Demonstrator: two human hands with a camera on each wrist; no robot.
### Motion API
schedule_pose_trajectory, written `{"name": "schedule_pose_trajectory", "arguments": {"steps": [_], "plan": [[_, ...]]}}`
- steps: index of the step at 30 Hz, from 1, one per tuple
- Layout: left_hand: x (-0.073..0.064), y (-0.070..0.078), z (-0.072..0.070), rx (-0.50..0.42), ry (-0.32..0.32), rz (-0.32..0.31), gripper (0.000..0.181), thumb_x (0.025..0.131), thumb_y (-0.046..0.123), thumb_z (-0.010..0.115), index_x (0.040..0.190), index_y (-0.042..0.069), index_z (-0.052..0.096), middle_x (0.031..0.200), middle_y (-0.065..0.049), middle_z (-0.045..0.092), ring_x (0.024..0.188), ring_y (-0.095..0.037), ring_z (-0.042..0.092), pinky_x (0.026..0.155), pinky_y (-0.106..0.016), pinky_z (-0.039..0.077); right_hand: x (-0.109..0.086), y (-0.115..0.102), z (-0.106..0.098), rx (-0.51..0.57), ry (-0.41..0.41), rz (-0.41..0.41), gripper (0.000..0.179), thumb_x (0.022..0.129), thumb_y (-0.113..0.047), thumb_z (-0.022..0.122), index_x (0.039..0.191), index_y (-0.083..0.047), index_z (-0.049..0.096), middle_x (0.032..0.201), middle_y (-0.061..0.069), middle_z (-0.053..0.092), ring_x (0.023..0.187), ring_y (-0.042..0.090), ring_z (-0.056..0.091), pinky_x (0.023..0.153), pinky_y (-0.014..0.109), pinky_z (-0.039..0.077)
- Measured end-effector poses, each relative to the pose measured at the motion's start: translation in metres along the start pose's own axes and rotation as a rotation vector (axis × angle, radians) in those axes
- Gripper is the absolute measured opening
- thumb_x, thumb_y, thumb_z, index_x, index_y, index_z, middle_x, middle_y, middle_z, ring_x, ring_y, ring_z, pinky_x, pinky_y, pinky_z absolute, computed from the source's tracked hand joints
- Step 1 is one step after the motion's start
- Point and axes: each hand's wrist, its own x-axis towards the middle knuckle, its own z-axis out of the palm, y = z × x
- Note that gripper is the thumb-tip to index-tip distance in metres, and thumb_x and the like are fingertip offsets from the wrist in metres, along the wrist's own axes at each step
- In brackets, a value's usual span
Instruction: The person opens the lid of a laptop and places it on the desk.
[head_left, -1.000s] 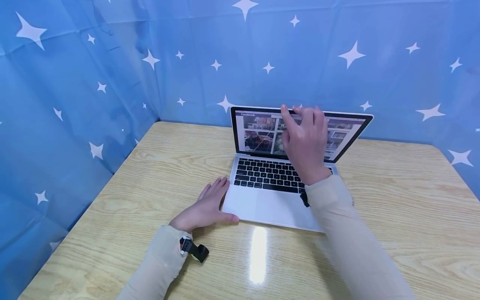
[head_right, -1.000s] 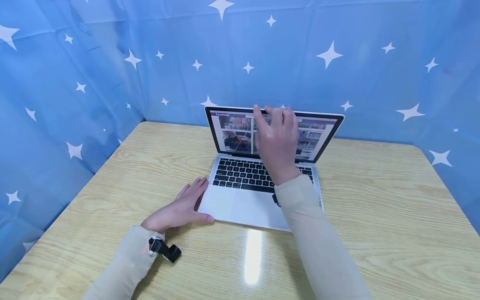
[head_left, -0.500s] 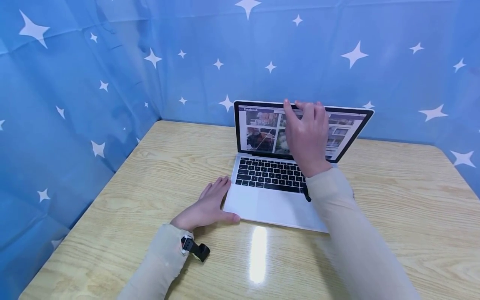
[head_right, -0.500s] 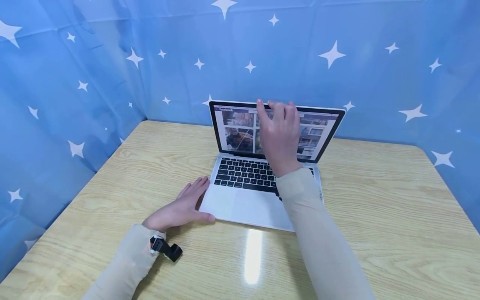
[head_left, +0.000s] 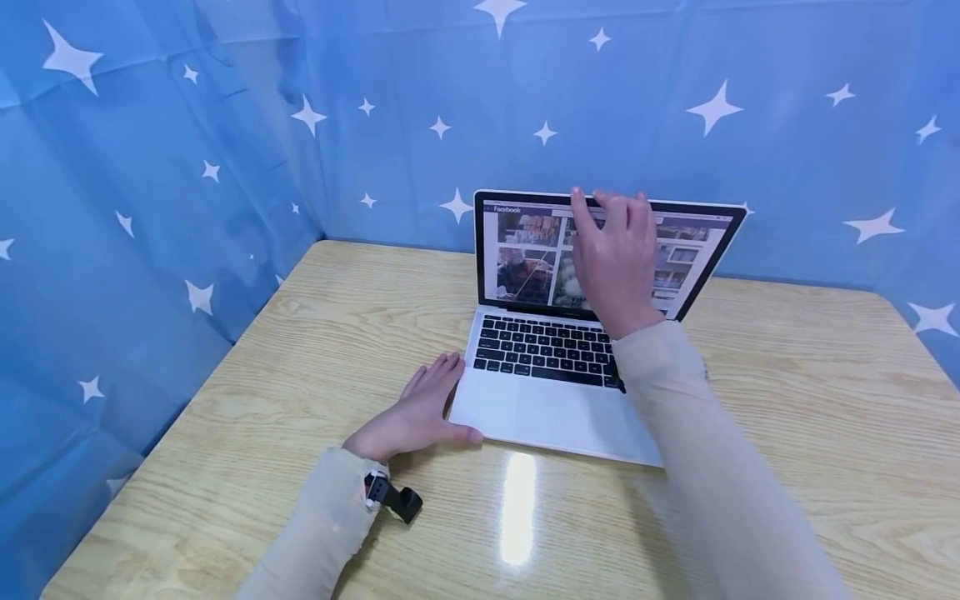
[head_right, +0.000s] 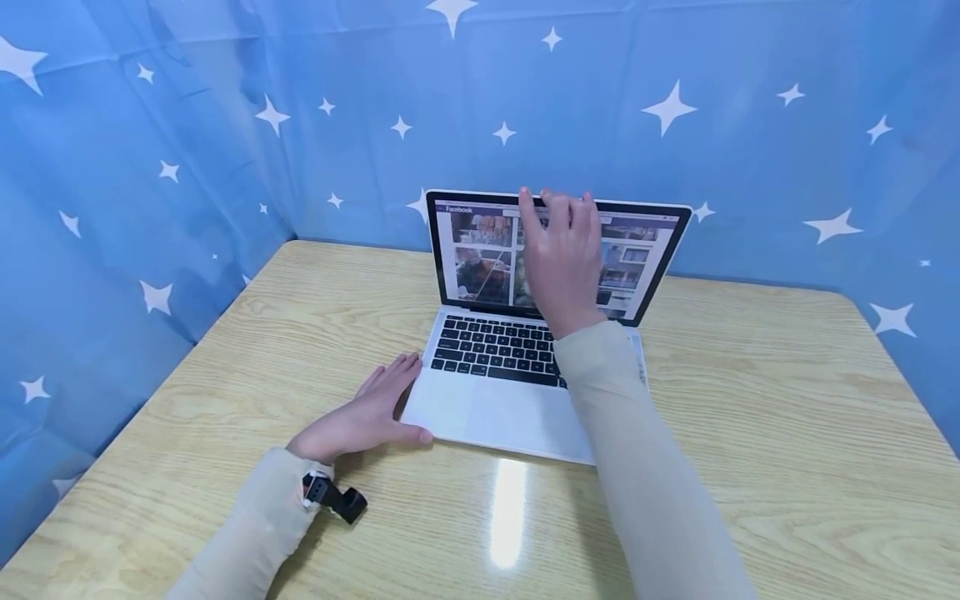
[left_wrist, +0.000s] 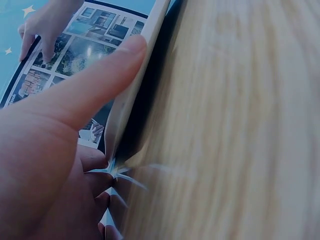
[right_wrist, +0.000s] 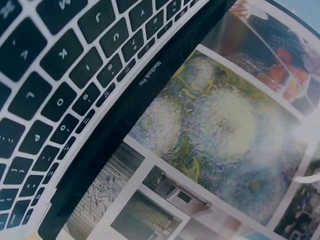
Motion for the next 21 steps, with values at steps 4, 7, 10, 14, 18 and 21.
{"name": "schedule_pose_trajectory", "arguments": {"steps": [4,7,10,14,18,21], "plan": [[-0.0005,-0.0019,0.0023,-0.004,0.007,0.007,0.116,0.061,0.071,0.061,0.144,0.009,0.010,0.149,-0.002,0.003,0.134,-0.014,-0.005,0.107,-0.035,-0.004,0.0003,0.0024,0.0057,-0.008,0.020,-0.007,0.048,0.085,-0.013,0.055,0.133,-0.013,0.044,0.117,0.020,0.047,0.099,0.036,0.041,0.102,0.047,0.023],[-0.0011,-0.0035,0.0036,0.004,0.018,0.026,0.115,0.062,0.069,0.062,0.144,0.008,0.009,0.149,-0.003,0.003,0.135,-0.015,-0.004,0.107,-0.036,-0.004,0.0001,0.0033,0.0086,-0.002,0.024,-0.001,0.050,0.084,-0.013,0.056,0.133,-0.014,0.044,0.117,0.020,0.047,0.099,0.036,0.041,0.101,0.048,0.023],[-0.0015,-0.0046,0.0046,0.010,0.024,0.043,0.115,0.062,0.068,0.062,0.144,0.008,0.009,0.149,-0.003,0.002,0.135,-0.016,-0.004,0.107,-0.036,-0.003,0.0000,0.0033,0.0094,0.014,0.012,0.014,0.052,0.084,-0.012,0.056,0.134,-0.015,0.042,0.118,0.020,0.046,0.100,0.036,0.041,0.102,0.048,0.022],[-0.0017,-0.0063,0.0050,0.001,0.029,0.048,0.115,0.062,0.068,0.062,0.144,0.008,0.009,0.149,-0.003,0.002,0.135,-0.015,-0.004,0.107,-0.036,-0.004,0.0015,0.0020,0.0103,0.029,-0.013,0.039,0.052,0.084,-0.012,0.054,0.135,-0.016,0.041,0.119,0.019,0.045,0.105,0.035,0.039,0.104,0.047,0.019],[-0.0016,-0.0077,0.0058,0.002,0.033,0.050,0.115,0.062,0.069,0.063,0.144,0.009,0.009,0.149,-0.003,0.003,0.135,-0.015,-0.004,0.107,-0.036,-0.004,0.0019,0.0016,0.0104,0.028,-0.028,0.051,0.052,0.085,-0.012,0.053,0.135,-0.015,0.041,0.120,0.019,0.044,0.107,0.035,0.038,0.104,0.046,0.019],[-0.0019,-0.0081,0.0062,0.006,0.035,0.052,0.115,0.061,0.068,0.063,0.144,0.009,0.009,0.149,-0.003,0.003,0.135,-0.015,-0.004,0.107,-0.036,-0.004,0.0027,0.0018,0.0105,0.027,-0.027,0.048,0.051,0.085,-0.011,0.053,0.134,-0.015,0.042,0.119,0.019,0.044,0.105,0.035,0.039,0.099,0.046,0.025]]}}
